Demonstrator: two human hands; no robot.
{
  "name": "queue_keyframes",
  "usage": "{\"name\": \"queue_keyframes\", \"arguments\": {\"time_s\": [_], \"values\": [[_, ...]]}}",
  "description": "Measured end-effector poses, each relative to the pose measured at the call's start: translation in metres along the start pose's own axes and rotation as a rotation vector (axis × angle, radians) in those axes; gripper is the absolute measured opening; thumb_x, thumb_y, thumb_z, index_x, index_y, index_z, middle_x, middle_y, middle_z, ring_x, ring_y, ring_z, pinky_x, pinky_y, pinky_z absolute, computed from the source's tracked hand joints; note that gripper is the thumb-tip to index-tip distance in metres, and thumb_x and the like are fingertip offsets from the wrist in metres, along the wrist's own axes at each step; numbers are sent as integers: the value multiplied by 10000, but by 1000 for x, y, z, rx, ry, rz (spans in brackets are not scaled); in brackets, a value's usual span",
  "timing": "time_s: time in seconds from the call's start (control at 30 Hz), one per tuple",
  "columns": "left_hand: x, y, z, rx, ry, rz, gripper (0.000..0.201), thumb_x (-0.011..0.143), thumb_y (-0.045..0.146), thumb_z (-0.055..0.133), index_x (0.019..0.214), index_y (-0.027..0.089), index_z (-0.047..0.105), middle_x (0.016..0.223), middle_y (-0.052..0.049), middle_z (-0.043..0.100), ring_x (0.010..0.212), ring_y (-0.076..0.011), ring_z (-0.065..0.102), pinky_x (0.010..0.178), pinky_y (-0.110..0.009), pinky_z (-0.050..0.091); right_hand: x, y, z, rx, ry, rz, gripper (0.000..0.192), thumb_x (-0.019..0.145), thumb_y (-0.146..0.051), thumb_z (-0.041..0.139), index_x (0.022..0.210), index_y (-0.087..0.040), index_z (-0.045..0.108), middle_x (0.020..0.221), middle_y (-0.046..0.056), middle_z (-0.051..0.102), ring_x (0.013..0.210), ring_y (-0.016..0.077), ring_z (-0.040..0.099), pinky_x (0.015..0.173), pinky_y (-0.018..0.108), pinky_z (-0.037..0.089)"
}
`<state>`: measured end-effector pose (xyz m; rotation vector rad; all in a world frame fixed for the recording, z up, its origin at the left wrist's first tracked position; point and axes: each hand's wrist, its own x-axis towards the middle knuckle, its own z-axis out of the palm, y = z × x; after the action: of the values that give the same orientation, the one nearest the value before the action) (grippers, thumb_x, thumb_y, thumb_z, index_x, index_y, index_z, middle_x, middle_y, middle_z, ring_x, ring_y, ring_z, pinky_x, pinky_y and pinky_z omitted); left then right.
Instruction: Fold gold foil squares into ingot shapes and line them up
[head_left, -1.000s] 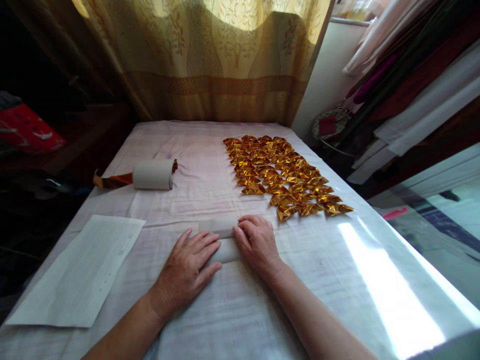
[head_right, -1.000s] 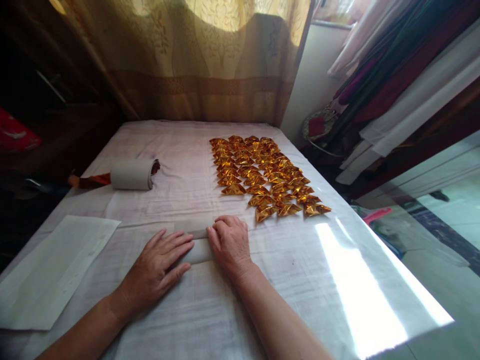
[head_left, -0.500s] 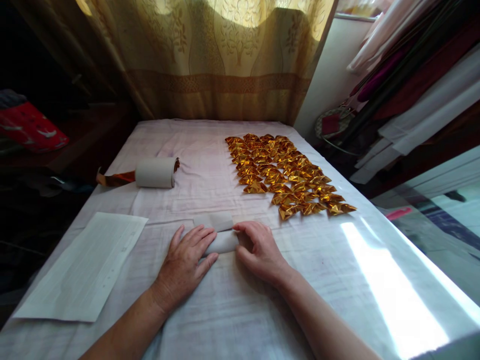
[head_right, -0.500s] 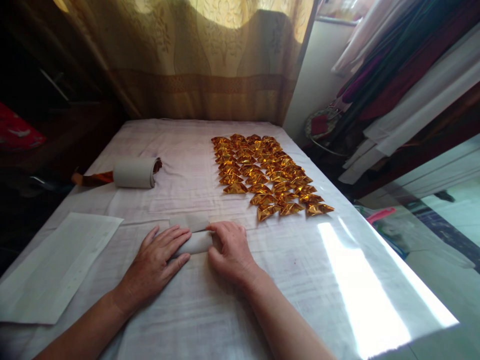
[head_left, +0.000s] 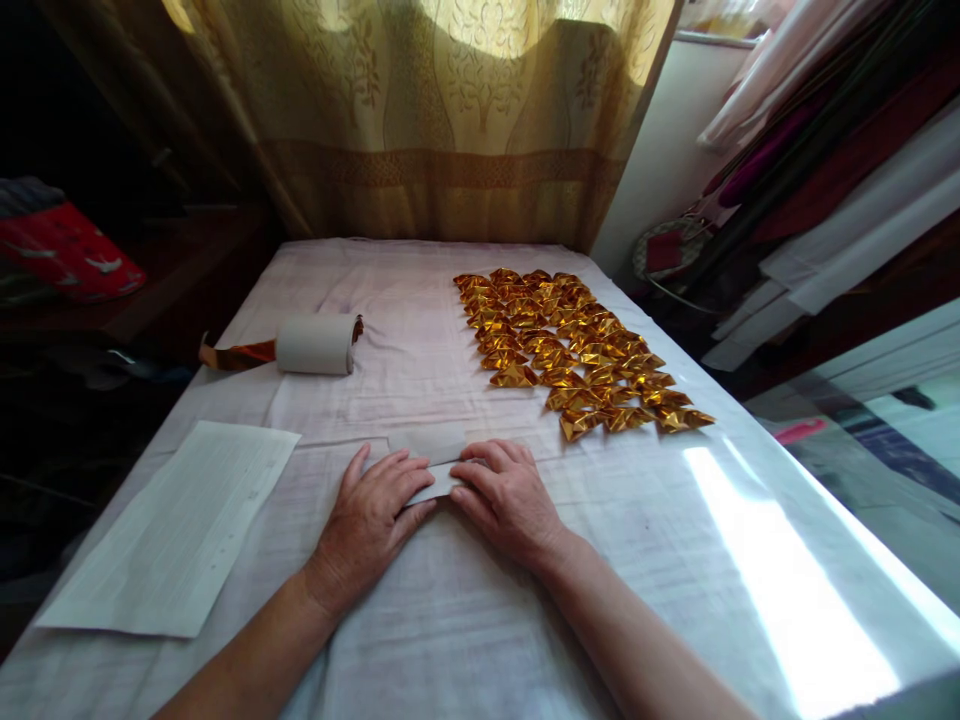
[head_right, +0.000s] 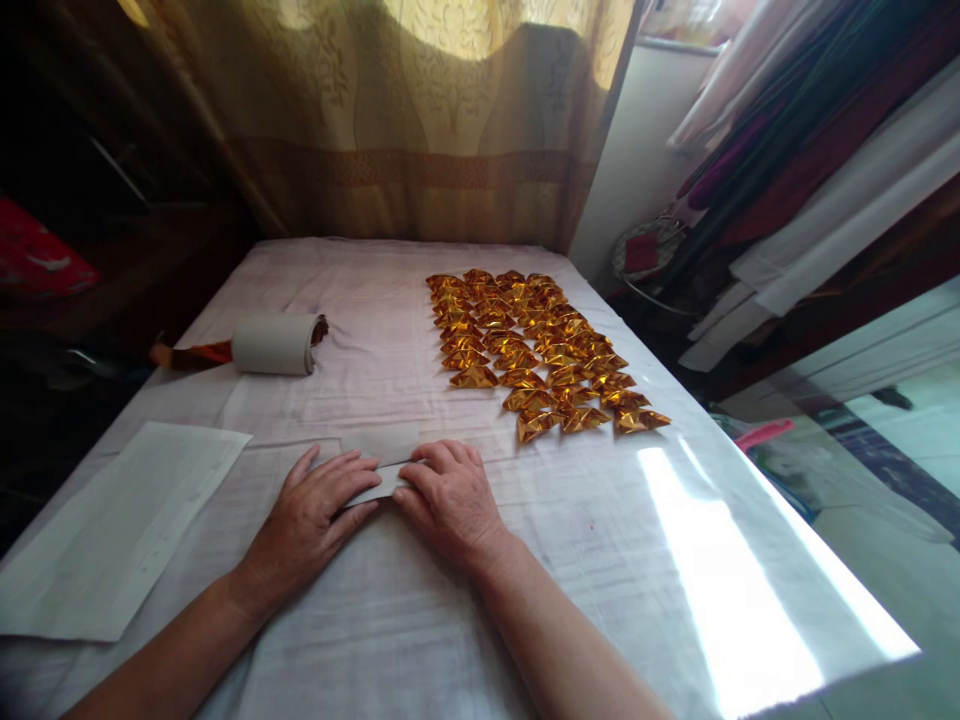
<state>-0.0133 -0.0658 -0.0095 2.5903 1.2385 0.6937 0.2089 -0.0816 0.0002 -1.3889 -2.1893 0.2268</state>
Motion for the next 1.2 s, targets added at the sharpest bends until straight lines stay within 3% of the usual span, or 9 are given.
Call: {"name": "queue_keyframes", "arguments": {"time_s": [0.13, 0.27, 0.43, 0.53, 0.77, 0.97, 1.2], "values": [[2, 0, -4, -36, -5, -10, 228, 992, 354, 491, 1028, 268, 699, 1162, -39, 734, 1181, -252, 624, 1138, -575, 264, -2, -1, -3, -3, -26, -59, 375, 842, -486, 726, 1105, -223, 682, 1180, 87, 674, 1113, 259, 552, 954, 410, 375], [1, -1, -9, -68, -38, 5, 258, 997, 363, 471, 1021, 282, 715, 1164, -41, 735, 1174, -253, 628, 1131, -593, 259, 0, -1, -6, -14, -70, -84, 141, 929, -321, 638, 1036, -257, 703, 1205, 33, 696, 1152, 241, 550, 982, 409, 356], [0, -13, -15, -111, -68, 37, 270, 994, 352, 465, 991, 279, 725, 1111, -38, 753, 1128, -240, 657, 1121, -583, 292, 0, 0, -6, 48, -71, -60, 128, 941, -255, 594, 984, -254, 715, 1160, 6, 730, 1096, 223, 593, 964, 405, 357], [1, -18, -15, -115, -17, -8, 264, 990, 373, 478, 942, 252, 708, 1031, -31, 766, 1028, -218, 695, 1109, -554, 341, 2, 1, -2, 101, -18, -5, 117, 925, -212, 599, 916, -246, 711, 1104, -7, 751, 1057, 206, 616, 941, 392, 351], [6, -16, -5, -11, 179, -5, 231, 990, 369, 501, 1054, 191, 634, 927, -33, 751, 840, -184, 705, 985, -429, 516, 10, -2, 4, 119, 27, 165, 85, 842, -162, 657, 873, -234, 688, 886, 4, 757, 911, 197, 642, 848, 356, 347], [11, -9, -7, 145, 214, 95, 188, 993, 248, 487, 1088, 166, 627, 1028, -81, 715, 950, -207, 673, 940, -390, 537, 13, -3, 8, 62, 49, 189, 57, 847, -187, 679, 878, -235, 684, 895, 6, 732, 870, 194, 615, 814, 344, 334], [6, 9, -11, 283, 131, 114, 220, 985, 260, 497, 1084, 187, 680, 1134, -81, 701, 1086, -258, 620, 1073, -507, 411, 12, -2, 14, 42, 81, 191, 45, 864, -195, 677, 859, -237, 689, 886, 7, 715, 860, 191, 600, 811, 339, 334]]}}
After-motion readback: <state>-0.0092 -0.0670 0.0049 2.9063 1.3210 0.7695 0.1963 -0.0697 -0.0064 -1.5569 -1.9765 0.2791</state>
